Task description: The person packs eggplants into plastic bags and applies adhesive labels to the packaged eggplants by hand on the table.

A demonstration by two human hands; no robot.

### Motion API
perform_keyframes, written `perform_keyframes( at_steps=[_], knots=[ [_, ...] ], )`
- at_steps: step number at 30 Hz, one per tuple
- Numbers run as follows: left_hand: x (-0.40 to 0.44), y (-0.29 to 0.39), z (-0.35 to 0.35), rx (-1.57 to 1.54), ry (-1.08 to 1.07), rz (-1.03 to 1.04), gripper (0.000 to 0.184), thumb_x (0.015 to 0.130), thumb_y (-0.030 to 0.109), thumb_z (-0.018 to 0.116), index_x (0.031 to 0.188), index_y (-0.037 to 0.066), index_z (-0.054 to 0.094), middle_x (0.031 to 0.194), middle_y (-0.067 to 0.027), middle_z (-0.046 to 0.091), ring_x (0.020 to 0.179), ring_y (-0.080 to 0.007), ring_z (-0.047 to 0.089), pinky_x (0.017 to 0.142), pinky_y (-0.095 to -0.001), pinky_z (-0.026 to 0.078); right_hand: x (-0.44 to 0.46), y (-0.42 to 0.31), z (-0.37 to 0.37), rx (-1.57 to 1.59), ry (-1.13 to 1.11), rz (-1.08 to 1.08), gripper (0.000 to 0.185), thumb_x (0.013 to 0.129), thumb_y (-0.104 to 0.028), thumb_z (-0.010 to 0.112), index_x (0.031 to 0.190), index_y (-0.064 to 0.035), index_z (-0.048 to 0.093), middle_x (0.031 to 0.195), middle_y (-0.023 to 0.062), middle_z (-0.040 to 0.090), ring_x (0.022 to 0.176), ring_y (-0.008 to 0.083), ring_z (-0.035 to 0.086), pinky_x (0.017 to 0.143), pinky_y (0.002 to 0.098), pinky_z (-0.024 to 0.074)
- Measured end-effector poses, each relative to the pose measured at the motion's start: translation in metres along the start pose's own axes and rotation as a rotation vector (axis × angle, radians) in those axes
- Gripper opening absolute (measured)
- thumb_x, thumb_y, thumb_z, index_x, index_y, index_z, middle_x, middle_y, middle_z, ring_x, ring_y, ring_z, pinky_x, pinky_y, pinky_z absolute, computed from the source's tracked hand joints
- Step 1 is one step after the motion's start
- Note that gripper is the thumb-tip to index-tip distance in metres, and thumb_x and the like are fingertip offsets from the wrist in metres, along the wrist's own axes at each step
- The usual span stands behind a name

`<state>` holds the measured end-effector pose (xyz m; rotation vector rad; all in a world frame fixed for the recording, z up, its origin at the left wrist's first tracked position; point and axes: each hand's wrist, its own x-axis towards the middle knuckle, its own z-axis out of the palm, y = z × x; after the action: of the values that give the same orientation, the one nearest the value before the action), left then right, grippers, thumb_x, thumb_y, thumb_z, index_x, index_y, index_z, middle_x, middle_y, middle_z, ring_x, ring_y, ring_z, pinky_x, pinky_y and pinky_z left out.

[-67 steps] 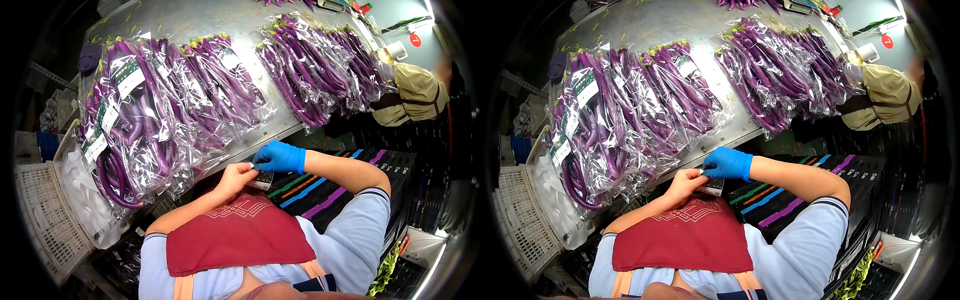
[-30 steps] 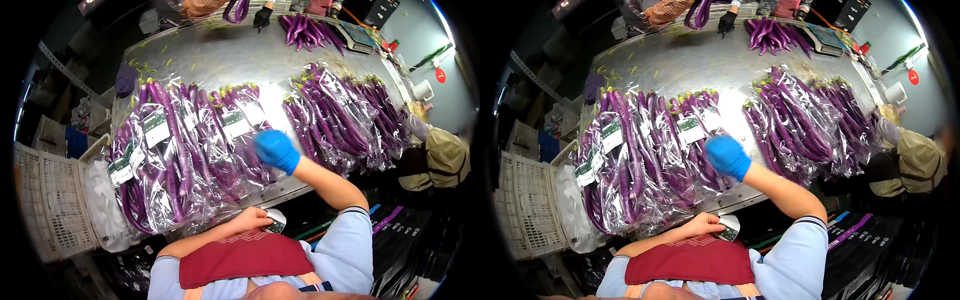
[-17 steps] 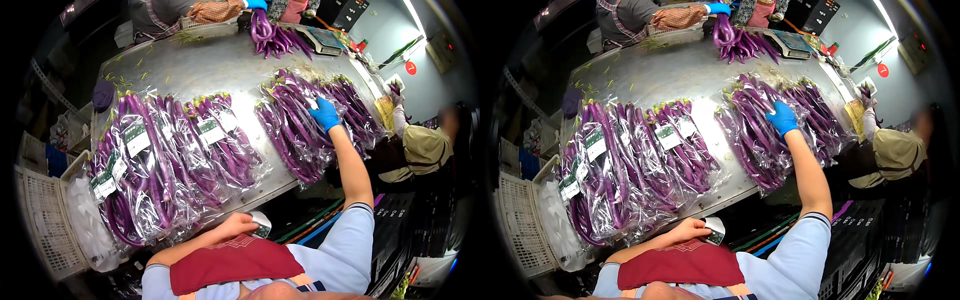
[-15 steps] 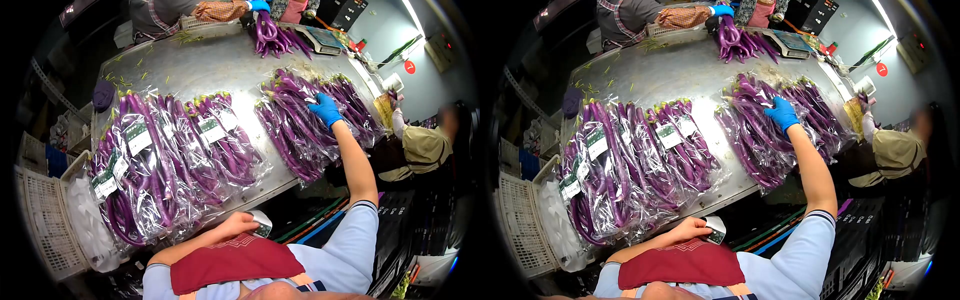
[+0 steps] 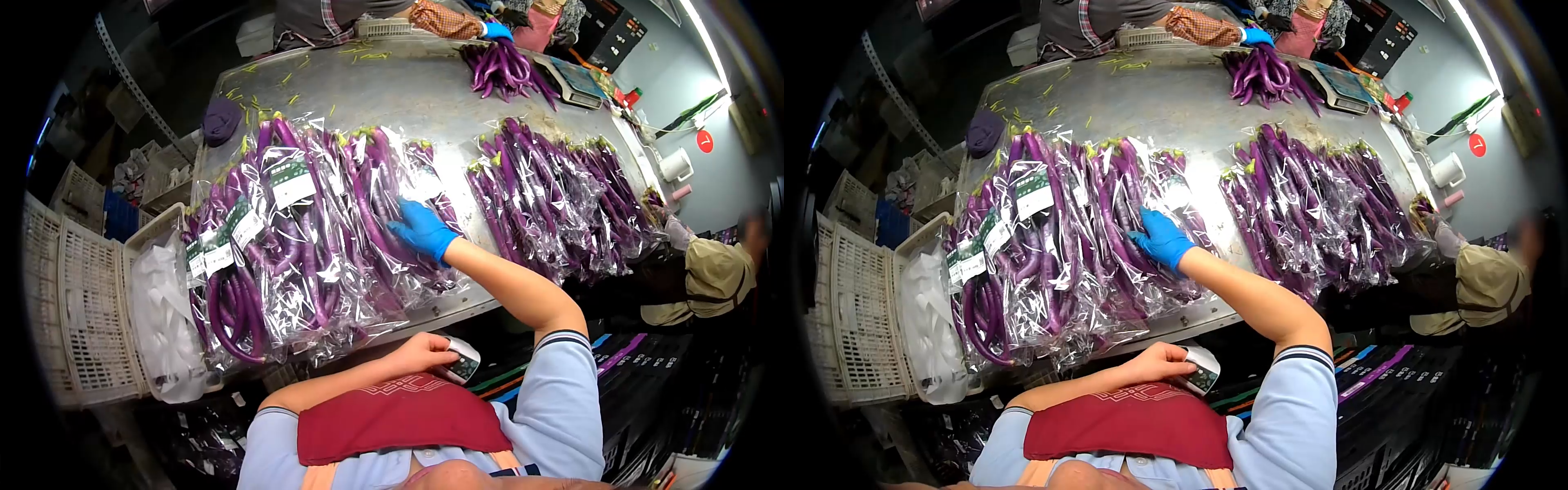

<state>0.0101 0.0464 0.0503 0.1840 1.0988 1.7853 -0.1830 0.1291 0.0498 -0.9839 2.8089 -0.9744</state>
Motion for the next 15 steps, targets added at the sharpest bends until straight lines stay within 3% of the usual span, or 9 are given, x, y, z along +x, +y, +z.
perform_keyframes(
  at_steps=[2, 3, 4, 6, 7, 8, 9, 12, 15],
  knots=[
    [-0.007, 0.008, 0.005, -0.129, -0.031, 0.030, 0.023, 0.083, 0.014, 0.056, 0.099, -0.003, 0.058, 0.084, -0.0014, 0.060, 0.075, -0.0058, 0.053, 0.067, -0.0212, 0.044, -0.014, 0.002, -0.015, 0.015, -0.013, 0.125, 0.054, 0.079, -0.029, 0.056, 0.117, 0.0057, 0.038, 0.103, 0.0232, 0.050, 0.096, 0.0361, 0.049, 0.082, 0.0381, 0.0401],
    [-0.005, 0.002, 0.001, -0.132, -0.045, 0.035, 0.022, 0.085, 0.007, 0.048, 0.103, -0.006, 0.053, 0.093, -0.0129, 0.058, 0.080, -0.0208, 0.060, 0.070, -0.0315, 0.053, -0.022, -0.019, -0.036, -0.166, 0.178, -0.087, 0.052, 0.079, -0.028, 0.055, 0.117, 0.0039, 0.038, 0.101, 0.0215, 0.051, 0.095, 0.0357, 0.049, 0.081, 0.0388, 0.0401],
    [-0.011, 0.011, 0.005, -0.202, -0.036, 0.014, 0.022, 0.085, 0.008, 0.049, 0.102, -0.006, 0.053, 0.093, -0.0134, 0.058, 0.079, -0.0214, 0.061, 0.070, -0.0317, 0.053, -0.028, -0.037, -0.061, -0.092, 0.119, -0.238, 0.052, 0.080, -0.030, 0.055, 0.118, 0.0011, 0.039, 0.107, 0.0207, 0.050, 0.097, 0.0353, 0.049, 0.082, 0.0380, 0.0399],
    [-0.018, 0.019, 0.008, -0.215, -0.033, 0.018, 0.023, 0.085, 0.009, 0.051, 0.102, -0.005, 0.053, 0.092, -0.0137, 0.058, 0.079, -0.0228, 0.061, 0.069, -0.0326, 0.052, -0.061, -0.068, -0.091, 0.328, -0.446, -0.015, 0.053, 0.079, -0.034, 0.057, 0.117, -0.0010, 0.043, 0.110, 0.0191, 0.051, 0.100, 0.0322, 0.050, 0.084, 0.0364, 0.0395],
    [-0.022, 0.024, 0.012, -0.285, -0.002, 0.045, 0.022, 0.081, 0.011, 0.057, 0.099, -0.002, 0.058, 0.088, -0.0054, 0.061, 0.078, -0.0112, 0.057, 0.067, -0.0248, 0.047, -0.081, -0.072, -0.094, 0.352, -0.618, 0.031, 0.053, 0.078, -0.036, 0.058, 0.116, -0.0012, 0.045, 0.109, 0.0182, 0.052, 0.098, 0.0296, 0.051, 0.084, 0.0353, 0.0395],
    [-0.023, 0.024, 0.015, -0.291, 0.039, 0.052, 0.020, 0.080, 0.011, 0.058, 0.097, -0.002, 0.058, 0.086, -0.0055, 0.061, 0.077, -0.0117, 0.058, 0.065, -0.0234, 0.047, -0.097, -0.076, -0.097, 0.378, -0.786, 0.083, 0.054, 0.077, -0.038, 0.058, 0.115, -0.0013, 0.047, 0.108, 0.0173, 0.053, 0.097, 0.0271, 0.052, 0.084, 0.0342, 0.0395],
    [-0.021, 0.020, 0.011, -0.248, 0.031, 0.037, 0.020, 0.080, 0.010, 0.058, 0.096, -0.002, 0.058, 0.086, -0.0056, 0.061, 0.076, -0.0119, 0.058, 0.065, -0.0230, 0.047, -0.098, -0.080, -0.107, 0.341, -1.020, 0.163, 0.041, 0.078, -0.027, 0.062, 0.107, 0.0007, 0.054, 0.099, 0.0142, 0.059, 0.089, 0.0198, 0.055, 0.080, 0.0289, 0.0417],
    [-0.024, 0.019, 0.007, -0.253, -0.042, -0.102, 0.023, 0.081, 0.009, 0.056, 0.100, -0.002, 0.056, 0.086, -0.0071, 0.061, 0.075, -0.0122, 0.058, 0.065, -0.0223, 0.047, -0.124, -0.048, -0.112, 0.556, -0.953, 0.376, 0.025, 0.077, -0.020, 0.062, 0.092, -0.0002, 0.060, 0.080, 0.0072, 0.059, 0.076, 0.0124, 0.052, 0.071, 0.0269, 0.0420],
    [-0.020, 0.005, 0.004, -0.151, -0.095, -0.098, 0.023, 0.081, 0.008, 0.055, 0.101, -0.003, 0.056, 0.090, -0.0087, 0.061, 0.078, -0.0133, 0.059, 0.070, -0.0249, 0.047, -0.129, -0.029, -0.121, 0.412, -0.889, 0.382, 0.020, 0.076, -0.018, 0.062, 0.088, -0.0016, 0.060, 0.075, 0.0056, 0.058, 0.073, 0.0111, 0.051, 0.070, 0.0269, 0.0420]
  ],
)
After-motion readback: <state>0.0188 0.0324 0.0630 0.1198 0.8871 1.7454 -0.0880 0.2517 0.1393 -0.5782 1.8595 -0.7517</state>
